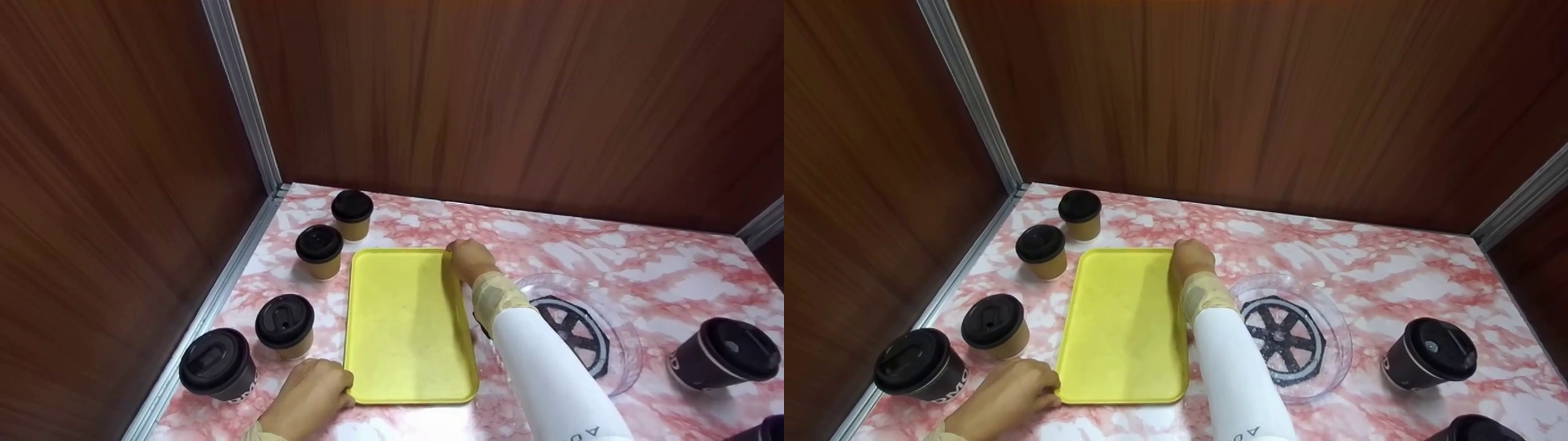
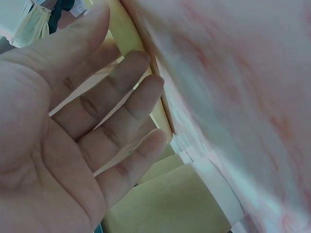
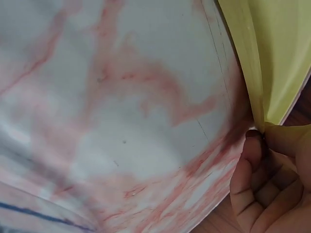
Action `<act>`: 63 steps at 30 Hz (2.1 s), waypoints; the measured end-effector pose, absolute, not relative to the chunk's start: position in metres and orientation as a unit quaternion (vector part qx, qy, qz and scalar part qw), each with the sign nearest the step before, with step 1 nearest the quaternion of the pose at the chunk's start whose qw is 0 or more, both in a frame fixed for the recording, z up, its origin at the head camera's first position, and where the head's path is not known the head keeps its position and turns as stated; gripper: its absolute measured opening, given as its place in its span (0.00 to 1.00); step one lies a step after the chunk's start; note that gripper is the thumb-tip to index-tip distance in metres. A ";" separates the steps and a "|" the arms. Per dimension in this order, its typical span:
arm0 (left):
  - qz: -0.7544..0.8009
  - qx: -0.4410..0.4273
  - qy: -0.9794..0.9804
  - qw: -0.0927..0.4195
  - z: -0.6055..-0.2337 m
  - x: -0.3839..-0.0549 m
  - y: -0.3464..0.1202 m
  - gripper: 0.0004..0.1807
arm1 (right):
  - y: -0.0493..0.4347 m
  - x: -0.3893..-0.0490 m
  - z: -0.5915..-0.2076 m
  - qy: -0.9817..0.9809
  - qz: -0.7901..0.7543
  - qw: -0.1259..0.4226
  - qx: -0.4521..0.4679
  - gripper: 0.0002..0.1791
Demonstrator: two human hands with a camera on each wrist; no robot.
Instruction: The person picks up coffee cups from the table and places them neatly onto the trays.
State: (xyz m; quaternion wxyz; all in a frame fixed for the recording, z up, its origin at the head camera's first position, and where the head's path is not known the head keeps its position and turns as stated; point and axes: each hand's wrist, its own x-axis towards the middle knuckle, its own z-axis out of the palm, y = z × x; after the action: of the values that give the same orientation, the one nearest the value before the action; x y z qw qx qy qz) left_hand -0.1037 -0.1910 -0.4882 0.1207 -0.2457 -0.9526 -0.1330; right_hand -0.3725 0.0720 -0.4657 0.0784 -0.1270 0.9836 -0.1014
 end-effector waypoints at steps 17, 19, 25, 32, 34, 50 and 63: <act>-0.124 -0.230 -0.960 0.098 -0.479 -0.113 -0.199 0.17 | 0.093 -0.367 -0.463 0.981 -0.118 0.079 -0.129 0.17; -0.124 -0.229 -0.961 0.093 -0.479 -0.113 -0.199 0.17 | 0.095 -0.365 -0.464 0.981 -0.121 0.080 -0.131 0.16; -0.133 -0.222 -0.963 0.079 -0.479 -0.112 -0.197 0.16 | 0.099 -0.361 -0.465 0.981 -0.125 0.077 -0.128 0.14; -0.142 -0.226 -0.960 0.086 -0.478 -0.112 -0.196 0.15 | 0.101 -0.364 -0.467 0.981 -0.119 0.082 -0.128 0.14; -0.145 -0.228 -0.959 0.083 -0.477 -0.114 -0.195 0.15 | 0.103 -0.364 -0.465 0.982 -0.116 0.076 -0.126 0.14; -0.166 -0.222 -0.959 0.061 -0.479 -0.114 -0.198 0.18 | 0.097 -0.361 -0.468 0.983 -0.103 0.073 -0.136 0.12; -0.169 -0.195 -0.963 0.075 -0.473 -0.114 -0.203 0.13 | 0.097 -0.349 -0.447 0.983 -0.102 0.058 -0.144 0.17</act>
State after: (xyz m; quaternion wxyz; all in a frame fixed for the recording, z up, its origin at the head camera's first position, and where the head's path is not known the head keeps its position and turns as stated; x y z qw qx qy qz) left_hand -0.1141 -0.2027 -0.4730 0.0745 -0.1953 -0.9632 -0.1688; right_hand -0.3488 0.0969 -0.4468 0.0577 -0.1438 0.9827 -0.1018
